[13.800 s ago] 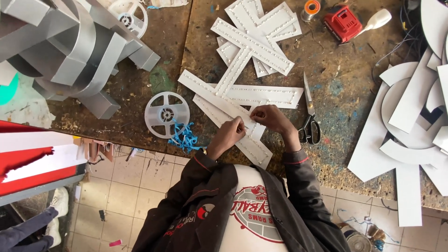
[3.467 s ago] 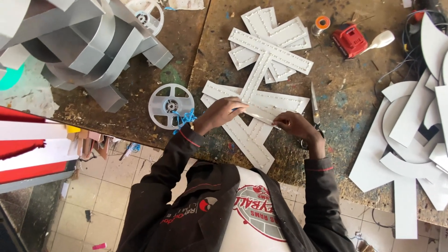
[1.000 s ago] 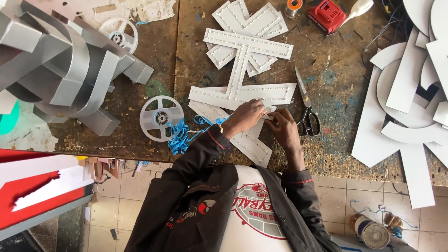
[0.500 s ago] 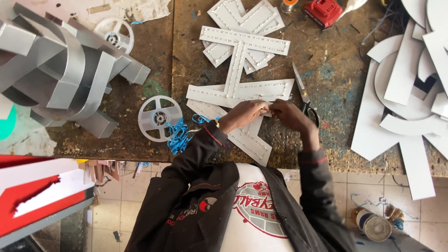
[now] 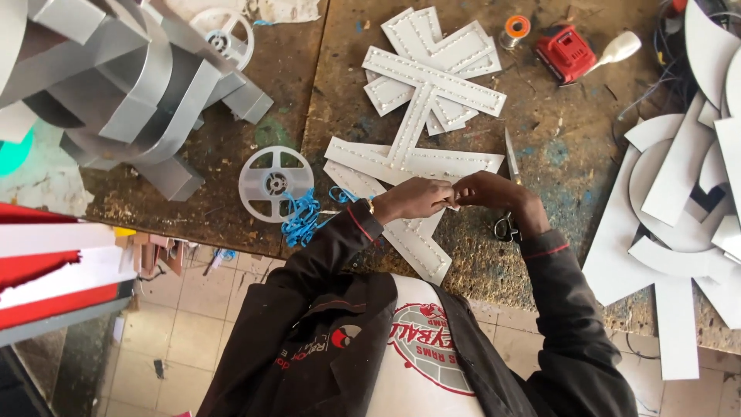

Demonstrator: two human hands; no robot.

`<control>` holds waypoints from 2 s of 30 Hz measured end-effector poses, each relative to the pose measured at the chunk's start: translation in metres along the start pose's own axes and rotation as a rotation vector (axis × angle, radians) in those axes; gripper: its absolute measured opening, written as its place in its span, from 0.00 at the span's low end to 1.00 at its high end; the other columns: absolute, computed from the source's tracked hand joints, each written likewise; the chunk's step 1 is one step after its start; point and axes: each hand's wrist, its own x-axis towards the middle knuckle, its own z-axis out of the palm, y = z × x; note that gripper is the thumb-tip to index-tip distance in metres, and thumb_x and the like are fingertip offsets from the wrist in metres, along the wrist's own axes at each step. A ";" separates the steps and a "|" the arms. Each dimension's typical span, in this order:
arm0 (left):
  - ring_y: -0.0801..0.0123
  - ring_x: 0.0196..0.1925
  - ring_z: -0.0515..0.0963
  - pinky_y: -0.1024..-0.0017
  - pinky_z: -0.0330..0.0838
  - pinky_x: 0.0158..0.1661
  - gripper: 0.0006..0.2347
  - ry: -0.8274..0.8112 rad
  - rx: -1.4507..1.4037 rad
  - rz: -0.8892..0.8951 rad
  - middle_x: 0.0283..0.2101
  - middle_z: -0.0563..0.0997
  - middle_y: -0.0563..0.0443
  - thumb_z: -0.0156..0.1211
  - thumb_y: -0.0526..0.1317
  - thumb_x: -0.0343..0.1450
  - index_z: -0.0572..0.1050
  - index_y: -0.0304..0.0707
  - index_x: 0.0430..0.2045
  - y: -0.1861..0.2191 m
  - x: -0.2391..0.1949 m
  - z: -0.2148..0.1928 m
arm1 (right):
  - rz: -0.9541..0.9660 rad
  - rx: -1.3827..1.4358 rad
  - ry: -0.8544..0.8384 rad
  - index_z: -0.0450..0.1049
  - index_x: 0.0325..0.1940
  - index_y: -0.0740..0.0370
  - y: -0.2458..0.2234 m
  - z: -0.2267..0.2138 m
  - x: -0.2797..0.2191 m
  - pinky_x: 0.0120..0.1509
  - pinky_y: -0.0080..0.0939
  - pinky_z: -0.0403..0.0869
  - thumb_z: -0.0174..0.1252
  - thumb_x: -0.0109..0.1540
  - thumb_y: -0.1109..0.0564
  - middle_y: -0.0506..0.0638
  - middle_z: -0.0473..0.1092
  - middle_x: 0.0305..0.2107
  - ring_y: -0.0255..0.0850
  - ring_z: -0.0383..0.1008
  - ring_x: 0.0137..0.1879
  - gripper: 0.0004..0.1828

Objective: Applying flexible LED light strips to a large white letter 'H' for sign assembly.

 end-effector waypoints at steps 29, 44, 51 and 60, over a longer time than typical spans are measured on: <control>0.43 0.49 0.90 0.42 0.82 0.52 0.13 -0.104 -0.224 -0.322 0.49 0.91 0.38 0.59 0.43 0.84 0.77 0.41 0.62 -0.044 -0.041 -0.014 | -0.018 0.352 0.546 0.89 0.46 0.56 -0.005 0.052 -0.024 0.51 0.56 0.80 0.76 0.62 0.53 0.57 0.81 0.33 0.55 0.84 0.42 0.10; 0.48 0.47 0.92 0.50 0.87 0.49 0.17 -0.003 -0.152 -0.312 0.56 0.88 0.35 0.55 0.45 0.85 0.80 0.38 0.66 0.003 -0.045 -0.023 | -0.073 0.312 0.880 0.81 0.71 0.54 0.012 0.116 -0.034 0.54 0.47 0.85 0.78 0.65 0.55 0.52 0.80 0.41 0.48 0.85 0.47 0.30; 0.36 0.41 0.91 0.42 0.84 0.44 0.14 -0.076 -0.108 -0.284 0.42 0.89 0.30 0.50 0.42 0.84 0.80 0.30 0.54 0.031 -0.039 -0.035 | 0.046 0.136 1.117 0.84 0.53 0.50 -0.006 0.146 -0.010 0.51 0.51 0.84 0.80 0.65 0.46 0.47 0.76 0.39 0.49 0.85 0.45 0.16; 0.70 0.27 0.85 0.69 0.83 0.36 0.20 -0.076 -0.942 -0.374 0.28 0.83 0.51 0.50 0.49 0.85 0.73 0.23 0.54 -0.008 0.004 0.029 | 0.087 -0.139 1.359 0.80 0.41 0.47 0.005 0.168 0.019 0.48 0.50 0.76 0.83 0.57 0.44 0.44 0.67 0.33 0.50 0.78 0.41 0.18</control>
